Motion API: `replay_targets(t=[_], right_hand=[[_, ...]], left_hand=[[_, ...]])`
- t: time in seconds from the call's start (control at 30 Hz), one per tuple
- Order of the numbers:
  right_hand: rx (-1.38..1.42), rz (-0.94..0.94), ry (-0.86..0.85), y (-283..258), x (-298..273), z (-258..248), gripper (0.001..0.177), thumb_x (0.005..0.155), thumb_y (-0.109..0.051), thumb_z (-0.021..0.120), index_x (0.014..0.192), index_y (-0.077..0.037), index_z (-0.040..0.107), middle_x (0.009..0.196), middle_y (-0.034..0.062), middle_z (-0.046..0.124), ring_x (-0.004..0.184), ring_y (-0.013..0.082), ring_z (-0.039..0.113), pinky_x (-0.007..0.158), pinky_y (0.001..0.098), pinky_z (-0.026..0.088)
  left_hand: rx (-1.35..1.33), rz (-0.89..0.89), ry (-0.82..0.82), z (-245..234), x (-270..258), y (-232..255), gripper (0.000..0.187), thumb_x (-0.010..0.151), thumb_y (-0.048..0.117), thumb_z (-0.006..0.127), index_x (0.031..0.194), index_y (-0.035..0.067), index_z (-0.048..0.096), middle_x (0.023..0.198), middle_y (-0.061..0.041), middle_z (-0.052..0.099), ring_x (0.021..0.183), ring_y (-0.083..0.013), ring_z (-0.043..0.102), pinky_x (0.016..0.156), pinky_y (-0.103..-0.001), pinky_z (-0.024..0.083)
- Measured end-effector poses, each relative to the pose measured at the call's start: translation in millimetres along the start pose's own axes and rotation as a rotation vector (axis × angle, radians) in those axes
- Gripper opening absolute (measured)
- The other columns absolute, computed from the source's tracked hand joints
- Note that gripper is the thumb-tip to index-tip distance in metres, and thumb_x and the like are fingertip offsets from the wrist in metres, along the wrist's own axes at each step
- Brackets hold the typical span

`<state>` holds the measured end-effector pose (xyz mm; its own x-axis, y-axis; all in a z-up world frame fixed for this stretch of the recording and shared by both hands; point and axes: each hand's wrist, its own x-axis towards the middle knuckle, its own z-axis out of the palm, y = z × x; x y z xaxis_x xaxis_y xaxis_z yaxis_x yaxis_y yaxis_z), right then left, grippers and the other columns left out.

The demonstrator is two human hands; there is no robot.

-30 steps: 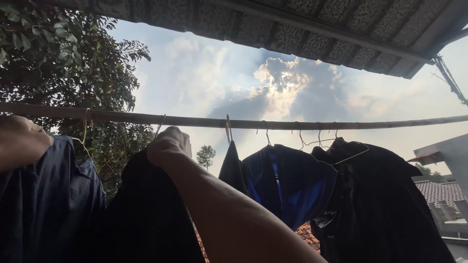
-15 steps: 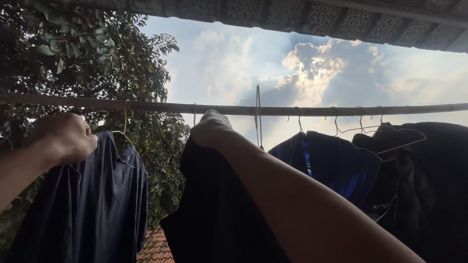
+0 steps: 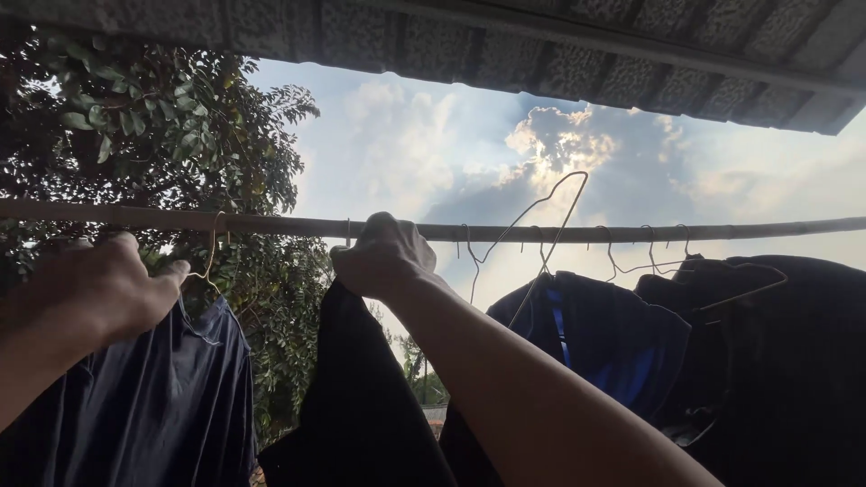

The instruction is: Hanging wet laundry on a bamboo drying rod using hangers.

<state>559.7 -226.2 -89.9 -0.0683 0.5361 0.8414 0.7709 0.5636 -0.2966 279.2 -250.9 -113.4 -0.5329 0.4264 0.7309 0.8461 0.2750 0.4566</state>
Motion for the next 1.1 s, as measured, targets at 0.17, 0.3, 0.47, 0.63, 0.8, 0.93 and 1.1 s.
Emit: replay_targets(t=[0.17, 0.3, 0.47, 0.63, 0.8, 0.93, 1.1], right_hand=[[-0.297, -0.318, 0.498, 12, -34, -78, 0.028, 0.085, -0.031, 0.078, 0.088, -0.004, 0.071, 0.081, 0.0132, 0.068, 0.078, 0.0258, 0.068, 0.062, 0.0429, 0.058], [-0.554, -0.154, 0.355, 32, -53, -122, 0.032, 0.082, -0.035, 0.082, 0.097, -0.008, 0.075, 0.094, 0.0151, 0.070, 0.094, 0.0298, 0.068, 0.076, 0.0428, 0.059], [-0.513, 0.042, 0.107, 80, -52, -138, 0.041, 0.087, -0.044, 0.078, 0.107, -0.008, 0.074, 0.098, 0.0124, 0.075, 0.099, 0.0264, 0.073, 0.085, 0.0434, 0.057], [-0.269, 0.117, -0.098, 115, -39, -137, 0.044, 0.088, -0.043, 0.076, 0.113, -0.007, 0.070, 0.097, 0.0160, 0.075, 0.096, 0.0296, 0.077, 0.085, 0.0444, 0.064], [-0.367, -0.235, 0.320, 154, -33, -131, 0.036, 0.083, -0.031, 0.078, 0.107, -0.004, 0.075, 0.103, 0.0172, 0.073, 0.105, 0.0340, 0.070, 0.088, 0.0458, 0.058], [-0.532, -0.253, 0.542, 160, -40, -136, 0.040, 0.078, -0.024, 0.081, 0.110, -0.003, 0.069, 0.109, 0.0188, 0.064, 0.111, 0.0372, 0.060, 0.085, 0.0503, 0.054], [-0.566, -0.275, 0.662, 186, -29, -138, 0.040, 0.082, -0.023, 0.079, 0.115, -0.005, 0.065, 0.116, 0.0159, 0.060, 0.109, 0.0339, 0.057, 0.087, 0.0493, 0.049]], left_hand=[[-0.193, 0.217, 0.156, -74, -99, 74, 0.058, 0.104, 0.054, 0.054, 0.133, 0.005, 0.062, 0.089, -0.016, 0.073, 0.076, -0.0269, 0.073, 0.075, -0.046, 0.057], [-0.412, 0.605, 0.149, -97, -140, 130, 0.050, 0.093, 0.046, 0.063, 0.125, 0.008, 0.065, 0.098, -0.015, 0.076, 0.090, -0.0287, 0.075, 0.088, -0.049, 0.057], [-0.269, 0.630, -0.102, -98, -172, 204, 0.062, 0.095, 0.053, 0.062, 0.130, 0.003, 0.065, 0.117, -0.019, 0.071, 0.105, -0.0313, 0.074, 0.090, -0.045, 0.058], [-0.214, 0.496, -0.415, -69, -183, 245, 0.077, 0.096, 0.063, 0.054, 0.150, 0.007, 0.049, 0.148, -0.022, 0.053, 0.119, -0.0365, 0.065, 0.090, -0.049, 0.064], [-0.250, 0.411, -0.491, -34, -183, 266, 0.078, 0.095, 0.060, 0.061, 0.152, 0.010, 0.047, 0.152, -0.022, 0.051, 0.121, -0.0385, 0.068, 0.091, -0.048, 0.065], [-0.248, 0.396, -0.508, -8, -177, 275, 0.076, 0.094, 0.058, 0.062, 0.149, 0.007, 0.052, 0.149, -0.021, 0.057, 0.119, -0.0358, 0.071, 0.092, -0.047, 0.063], [-0.323, 0.405, -0.282, -2, -183, 284, 0.076, 0.098, 0.058, 0.058, 0.150, 0.003, 0.049, 0.146, -0.021, 0.056, 0.133, -0.0344, 0.057, 0.112, -0.048, 0.048]])
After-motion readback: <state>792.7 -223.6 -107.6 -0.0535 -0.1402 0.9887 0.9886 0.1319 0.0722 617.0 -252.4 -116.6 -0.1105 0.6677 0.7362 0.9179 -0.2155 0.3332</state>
